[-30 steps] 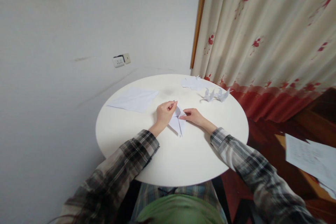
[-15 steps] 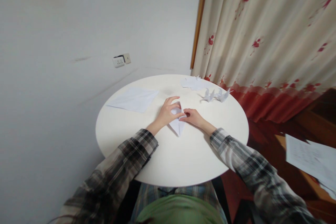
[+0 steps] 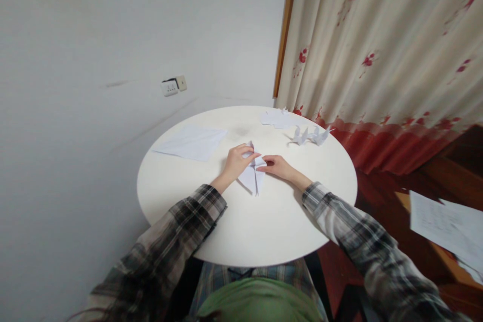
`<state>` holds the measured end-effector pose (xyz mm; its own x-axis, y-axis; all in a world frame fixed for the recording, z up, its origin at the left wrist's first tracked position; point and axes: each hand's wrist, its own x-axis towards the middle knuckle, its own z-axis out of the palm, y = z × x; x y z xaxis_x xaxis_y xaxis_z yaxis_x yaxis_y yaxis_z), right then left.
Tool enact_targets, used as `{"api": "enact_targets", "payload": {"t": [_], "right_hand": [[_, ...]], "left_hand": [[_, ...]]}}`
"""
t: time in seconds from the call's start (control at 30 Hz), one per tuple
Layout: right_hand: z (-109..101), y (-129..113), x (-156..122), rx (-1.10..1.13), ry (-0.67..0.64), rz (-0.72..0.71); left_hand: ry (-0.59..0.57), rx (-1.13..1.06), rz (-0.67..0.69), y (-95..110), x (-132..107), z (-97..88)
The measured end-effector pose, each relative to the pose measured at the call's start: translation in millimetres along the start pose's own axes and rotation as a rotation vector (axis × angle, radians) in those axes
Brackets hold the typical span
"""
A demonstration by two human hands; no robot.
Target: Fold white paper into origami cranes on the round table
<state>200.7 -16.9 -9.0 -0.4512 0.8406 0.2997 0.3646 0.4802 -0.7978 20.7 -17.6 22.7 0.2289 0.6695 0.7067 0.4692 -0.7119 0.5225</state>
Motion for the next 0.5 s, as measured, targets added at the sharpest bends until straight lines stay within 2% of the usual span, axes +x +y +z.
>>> {"api": "enact_targets", "payload": {"t": [0.1, 0.3, 0.5], "right_hand": [[-0.6, 1.3, -0.1, 0.080, -0.011, 0.036], [-1.4, -1.3, -0.2, 0.011, 0.017, 0.039], [0.8, -6.3, -1.2, -0.002, 0.055, 0.043]], "left_hand": [[0.045, -0.060, -0.056, -2.3, 0.2, 0.7], [0.065, -0.131, -0.131, -4.1, -0.7, 3.5], [0.055, -0.133, -0.113, -4.2, -1.1, 2.0]]}}
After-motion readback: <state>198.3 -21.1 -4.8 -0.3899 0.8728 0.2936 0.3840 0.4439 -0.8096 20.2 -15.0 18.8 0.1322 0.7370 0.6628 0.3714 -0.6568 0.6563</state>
